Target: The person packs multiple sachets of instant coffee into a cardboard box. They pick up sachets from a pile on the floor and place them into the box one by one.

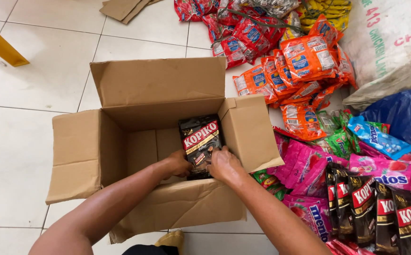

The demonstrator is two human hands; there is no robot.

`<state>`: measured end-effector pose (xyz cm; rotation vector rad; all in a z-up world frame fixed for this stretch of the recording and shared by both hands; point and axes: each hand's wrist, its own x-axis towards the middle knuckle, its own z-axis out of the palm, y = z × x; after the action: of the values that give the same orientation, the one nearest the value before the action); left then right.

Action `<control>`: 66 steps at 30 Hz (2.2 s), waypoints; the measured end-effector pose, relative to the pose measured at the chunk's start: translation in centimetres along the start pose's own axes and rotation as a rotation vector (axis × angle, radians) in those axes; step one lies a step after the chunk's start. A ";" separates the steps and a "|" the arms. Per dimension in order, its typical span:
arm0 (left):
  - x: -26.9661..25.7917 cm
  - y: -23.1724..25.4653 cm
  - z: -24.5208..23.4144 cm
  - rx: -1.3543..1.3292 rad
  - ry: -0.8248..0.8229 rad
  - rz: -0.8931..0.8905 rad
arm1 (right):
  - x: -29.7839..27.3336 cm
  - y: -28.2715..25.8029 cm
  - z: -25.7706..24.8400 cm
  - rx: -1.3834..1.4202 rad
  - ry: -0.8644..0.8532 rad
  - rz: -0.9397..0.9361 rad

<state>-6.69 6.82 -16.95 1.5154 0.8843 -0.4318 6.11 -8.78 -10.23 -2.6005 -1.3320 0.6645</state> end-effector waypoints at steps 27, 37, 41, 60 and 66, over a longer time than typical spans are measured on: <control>-1.7 1.3 -0.8 0.782 -0.073 0.230 | 1.5 -0.2 1.5 -0.031 -0.452 -0.161; -13.7 14.4 2.8 0.860 0.170 0.457 | -15.7 1.3 -10.2 0.476 0.346 -0.446; -15.6 18.3 7.5 0.765 0.075 0.659 | -21.1 8.5 -6.6 0.598 0.146 -0.223; -0.7 11.4 39.4 0.345 -0.442 0.496 | -29.1 22.2 3.0 1.742 0.131 0.931; -2.7 13.3 41.3 0.171 -0.457 0.226 | -30.1 25.1 6.3 1.931 0.372 0.845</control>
<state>10.84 -32.72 -12.80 1.5635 0.3210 -0.6662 6.41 -48.30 -14.35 -1.2095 0.6062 0.7768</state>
